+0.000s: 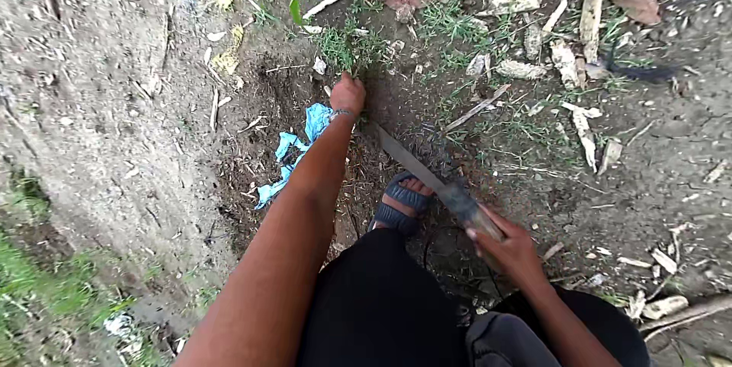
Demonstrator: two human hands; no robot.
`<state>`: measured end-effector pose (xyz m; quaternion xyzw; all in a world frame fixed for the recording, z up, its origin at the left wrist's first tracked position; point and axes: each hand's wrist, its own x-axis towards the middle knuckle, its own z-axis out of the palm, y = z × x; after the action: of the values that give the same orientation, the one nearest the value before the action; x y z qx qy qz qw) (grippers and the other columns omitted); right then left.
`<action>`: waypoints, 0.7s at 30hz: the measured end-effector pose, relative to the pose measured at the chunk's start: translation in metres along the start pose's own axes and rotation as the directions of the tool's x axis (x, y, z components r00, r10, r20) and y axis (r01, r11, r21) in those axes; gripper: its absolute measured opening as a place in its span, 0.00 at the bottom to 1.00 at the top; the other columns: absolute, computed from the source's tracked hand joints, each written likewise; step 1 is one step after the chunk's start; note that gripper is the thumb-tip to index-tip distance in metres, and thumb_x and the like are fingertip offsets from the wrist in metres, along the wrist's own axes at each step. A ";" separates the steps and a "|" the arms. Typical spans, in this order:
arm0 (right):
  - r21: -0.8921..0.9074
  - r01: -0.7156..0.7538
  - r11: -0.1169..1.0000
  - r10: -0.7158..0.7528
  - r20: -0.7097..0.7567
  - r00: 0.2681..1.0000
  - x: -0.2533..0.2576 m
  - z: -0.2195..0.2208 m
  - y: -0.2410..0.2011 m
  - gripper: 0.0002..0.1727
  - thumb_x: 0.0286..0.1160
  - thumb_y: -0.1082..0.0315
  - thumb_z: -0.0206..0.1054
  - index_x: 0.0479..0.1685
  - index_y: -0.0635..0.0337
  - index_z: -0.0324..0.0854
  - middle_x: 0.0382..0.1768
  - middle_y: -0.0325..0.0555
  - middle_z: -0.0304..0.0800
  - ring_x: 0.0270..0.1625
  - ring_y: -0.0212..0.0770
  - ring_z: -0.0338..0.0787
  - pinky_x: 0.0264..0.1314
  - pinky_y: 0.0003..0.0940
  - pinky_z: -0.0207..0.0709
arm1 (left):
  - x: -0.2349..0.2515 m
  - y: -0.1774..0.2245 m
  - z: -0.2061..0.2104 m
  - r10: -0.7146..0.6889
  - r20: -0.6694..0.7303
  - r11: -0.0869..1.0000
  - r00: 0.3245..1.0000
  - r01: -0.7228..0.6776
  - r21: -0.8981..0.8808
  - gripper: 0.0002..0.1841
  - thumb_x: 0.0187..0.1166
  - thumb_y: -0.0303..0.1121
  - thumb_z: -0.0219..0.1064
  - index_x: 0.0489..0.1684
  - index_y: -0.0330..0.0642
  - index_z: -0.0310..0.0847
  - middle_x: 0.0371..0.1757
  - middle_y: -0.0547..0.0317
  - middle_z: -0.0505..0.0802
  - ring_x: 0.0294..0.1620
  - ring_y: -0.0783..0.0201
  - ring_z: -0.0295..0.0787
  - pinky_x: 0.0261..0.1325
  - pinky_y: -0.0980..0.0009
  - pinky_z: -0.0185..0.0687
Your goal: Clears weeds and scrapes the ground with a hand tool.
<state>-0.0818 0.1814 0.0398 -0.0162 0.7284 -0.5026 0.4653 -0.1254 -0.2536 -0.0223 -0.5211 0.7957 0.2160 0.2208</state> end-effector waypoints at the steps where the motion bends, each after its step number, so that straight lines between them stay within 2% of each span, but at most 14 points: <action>1: 0.041 -0.008 0.999 0.009 -0.006 1.000 -0.013 -0.011 0.006 0.38 0.63 0.61 0.78 0.77 0.66 0.77 0.43 0.46 0.95 0.24 0.34 0.89 0.26 0.32 0.88 | -0.001 -0.011 0.000 0.015 0.000 1.000 1.000 -0.015 0.010 0.26 0.94 0.42 0.44 0.75 0.31 0.75 0.66 0.28 0.89 0.72 0.31 0.85 0.72 0.31 0.76; 3: 0.184 -0.039 0.982 0.041 -0.011 0.999 -0.028 -0.030 0.013 0.38 0.61 0.61 0.79 0.76 0.66 0.78 0.36 0.43 0.95 0.22 0.35 0.89 0.24 0.31 0.88 | -0.006 -0.037 -0.001 -0.003 -0.022 1.000 1.000 0.004 0.021 0.26 0.94 0.43 0.44 0.75 0.32 0.75 0.64 0.27 0.90 0.70 0.30 0.86 0.70 0.30 0.77; 5: 0.316 -0.063 0.947 0.069 -0.007 0.998 -0.026 -0.040 0.013 0.37 0.62 0.60 0.79 0.75 0.65 0.78 0.29 0.41 0.93 0.20 0.36 0.89 0.22 0.30 0.86 | -0.013 -0.072 -0.005 -0.130 -0.076 0.991 0.989 0.128 -0.032 0.27 0.95 0.43 0.44 0.78 0.31 0.73 0.64 0.24 0.89 0.70 0.27 0.85 0.70 0.28 0.77; 8: 0.286 -0.059 0.956 0.056 0.020 0.998 0.024 -0.018 -0.010 0.38 0.67 0.57 0.72 0.78 0.69 0.72 0.27 0.40 0.89 0.21 0.36 0.86 0.23 0.31 0.85 | -0.018 -0.112 -0.018 -0.317 -0.172 0.942 0.933 0.288 -0.175 0.27 0.94 0.41 0.44 0.79 0.26 0.69 0.68 0.22 0.86 0.74 0.28 0.82 0.75 0.33 0.74; 10: 0.254 -0.057 0.966 0.047 0.047 0.998 0.082 0.022 -0.032 0.33 0.73 0.61 0.68 0.78 0.67 0.71 0.28 0.42 0.88 0.23 0.36 0.86 0.27 0.33 0.85 | -0.017 -0.112 -0.023 -0.271 -0.199 0.952 0.942 0.232 -0.202 0.25 0.94 0.37 0.46 0.81 0.27 0.68 0.69 0.23 0.86 0.76 0.29 0.81 0.78 0.35 0.73; 12: 0.326 -0.077 0.942 0.061 0.059 0.996 0.131 0.057 -0.035 0.29 0.77 0.66 0.70 0.79 0.61 0.74 0.24 0.45 0.88 0.21 0.39 0.86 0.25 0.35 0.85 | -0.013 -0.092 -0.021 -0.102 -0.234 0.978 0.967 0.054 -0.204 0.23 0.90 0.29 0.48 0.81 0.33 0.72 0.70 0.26 0.86 0.74 0.30 0.83 0.77 0.34 0.74; 14: 0.338 -0.032 0.941 0.015 0.050 0.999 0.146 0.069 -0.032 0.29 0.75 0.68 0.72 0.77 0.59 0.76 0.24 0.45 0.88 0.20 0.39 0.87 0.25 0.35 0.86 | 0.000 -0.065 -0.020 0.031 -0.255 0.978 0.966 -0.082 -0.194 0.25 0.87 0.24 0.49 0.83 0.41 0.75 0.77 0.30 0.82 0.76 0.32 0.81 0.77 0.34 0.74; 15: 0.296 0.001 0.955 -0.014 0.042 0.999 0.139 0.069 -0.033 0.30 0.73 0.68 0.73 0.78 0.59 0.76 0.26 0.46 0.89 0.22 0.39 0.87 0.27 0.37 0.87 | 0.002 -0.053 -0.016 0.048 -0.231 0.979 0.972 -0.092 -0.182 0.25 0.88 0.27 0.50 0.85 0.44 0.73 0.80 0.31 0.79 0.77 0.32 0.80 0.76 0.34 0.75; 16: 0.226 0.047 0.973 -0.055 0.027 0.998 0.130 0.068 -0.036 0.33 0.72 0.66 0.74 0.80 0.59 0.75 0.29 0.47 0.91 0.23 0.40 0.88 0.29 0.38 0.88 | 0.004 -0.040 -0.012 0.047 -0.198 0.984 0.979 -0.079 -0.158 0.26 0.91 0.36 0.50 0.88 0.46 0.69 0.83 0.32 0.77 0.77 0.33 0.81 0.75 0.34 0.76; 17: 0.137 0.100 0.986 -0.102 0.010 0.995 0.120 0.065 -0.041 0.36 0.70 0.64 0.76 0.82 0.60 0.73 0.33 0.47 0.93 0.25 0.40 0.90 0.32 0.39 0.89 | 0.007 -0.026 -0.011 0.039 -0.165 0.990 0.985 -0.060 -0.125 0.30 0.93 0.49 0.50 0.91 0.46 0.63 0.85 0.32 0.74 0.76 0.34 0.81 0.75 0.35 0.77; 18: 0.061 0.135 0.989 -0.135 -0.004 0.991 0.109 0.061 -0.045 0.38 0.68 0.62 0.77 0.82 0.62 0.72 0.36 0.48 0.93 0.27 0.38 0.91 0.33 0.39 0.90 | 0.009 -0.011 -0.012 0.028 -0.141 0.997 0.990 -0.038 -0.071 0.40 0.89 0.62 0.52 0.93 0.44 0.58 0.86 0.29 0.72 0.75 0.33 0.82 0.73 0.34 0.78; 19: 0.027 0.134 0.991 -0.133 -0.015 0.991 0.097 0.055 -0.045 0.38 0.68 0.61 0.77 0.82 0.62 0.73 0.38 0.47 0.94 0.27 0.36 0.91 0.32 0.36 0.90 | 0.012 0.001 -0.013 0.009 -0.127 1.000 0.992 -0.011 -0.013 0.48 0.82 0.70 0.55 0.94 0.44 0.55 0.85 0.27 0.71 0.73 0.31 0.83 0.71 0.33 0.79; 20: 0.043 0.111 0.993 -0.110 -0.023 0.994 0.083 0.047 -0.042 0.38 0.68 0.61 0.76 0.81 0.64 0.73 0.39 0.47 0.94 0.27 0.36 0.90 0.31 0.35 0.89 | 0.014 0.008 -0.013 -0.008 -0.113 0.999 0.994 0.013 0.043 0.50 0.80 0.73 0.56 0.94 0.44 0.54 0.84 0.25 0.73 0.72 0.29 0.83 0.69 0.33 0.80; 21: 0.097 0.087 0.991 -0.084 -0.029 0.996 0.069 0.037 -0.035 0.38 0.68 0.62 0.75 0.80 0.68 0.72 0.39 0.46 0.94 0.26 0.36 0.90 0.29 0.34 0.89 | 0.017 0.011 -0.013 -0.016 -0.097 0.996 0.995 0.024 0.084 0.47 0.83 0.71 0.54 0.93 0.44 0.55 0.81 0.24 0.75 0.71 0.28 0.84 0.68 0.32 0.80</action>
<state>-0.1112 0.1037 0.0184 -0.0181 0.7072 -0.5576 0.4343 -0.1434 -0.2699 -0.0205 -0.5288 0.8086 0.1546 0.2064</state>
